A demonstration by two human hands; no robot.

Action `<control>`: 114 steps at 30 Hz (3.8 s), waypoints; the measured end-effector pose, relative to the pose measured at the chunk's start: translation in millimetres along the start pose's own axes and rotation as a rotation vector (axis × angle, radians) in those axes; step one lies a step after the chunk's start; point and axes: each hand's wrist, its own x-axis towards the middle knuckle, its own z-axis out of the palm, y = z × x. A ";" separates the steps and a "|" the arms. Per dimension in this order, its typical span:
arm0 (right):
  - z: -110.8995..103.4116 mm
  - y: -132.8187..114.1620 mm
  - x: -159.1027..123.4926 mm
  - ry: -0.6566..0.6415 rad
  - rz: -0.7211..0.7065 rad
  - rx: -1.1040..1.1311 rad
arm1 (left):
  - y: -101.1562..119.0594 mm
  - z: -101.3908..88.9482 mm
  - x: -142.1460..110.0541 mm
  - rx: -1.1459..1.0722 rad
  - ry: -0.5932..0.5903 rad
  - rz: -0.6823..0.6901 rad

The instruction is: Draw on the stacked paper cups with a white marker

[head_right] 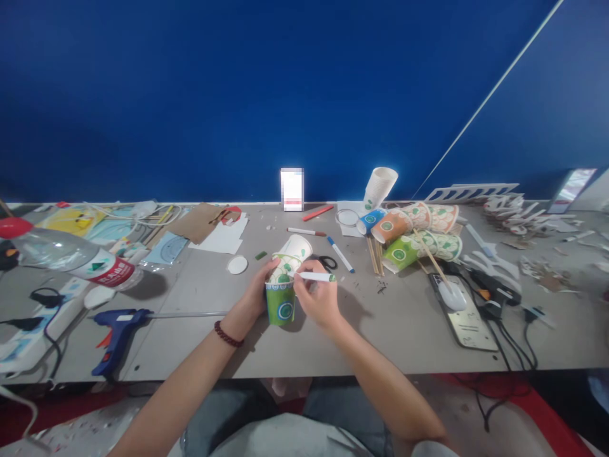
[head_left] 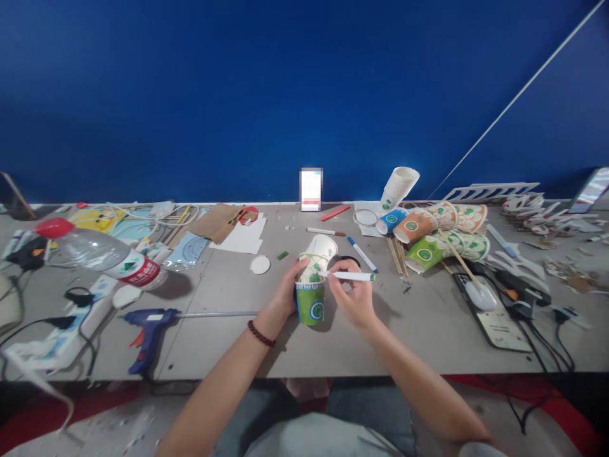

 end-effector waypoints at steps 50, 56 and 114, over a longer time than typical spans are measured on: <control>-0.7 -2.1 -0.1 0.009 0.015 -0.029 | 0.5 0.9 0.4 -0.016 0.015 0.020; -0.6 -1.2 -0.7 -0.004 0.027 -0.025 | -0.4 0.9 1.0 -0.022 0.018 0.030; -1.9 -4.2 2.1 0.059 0.021 -0.036 | 0.9 3.1 -0.1 -0.040 0.009 0.051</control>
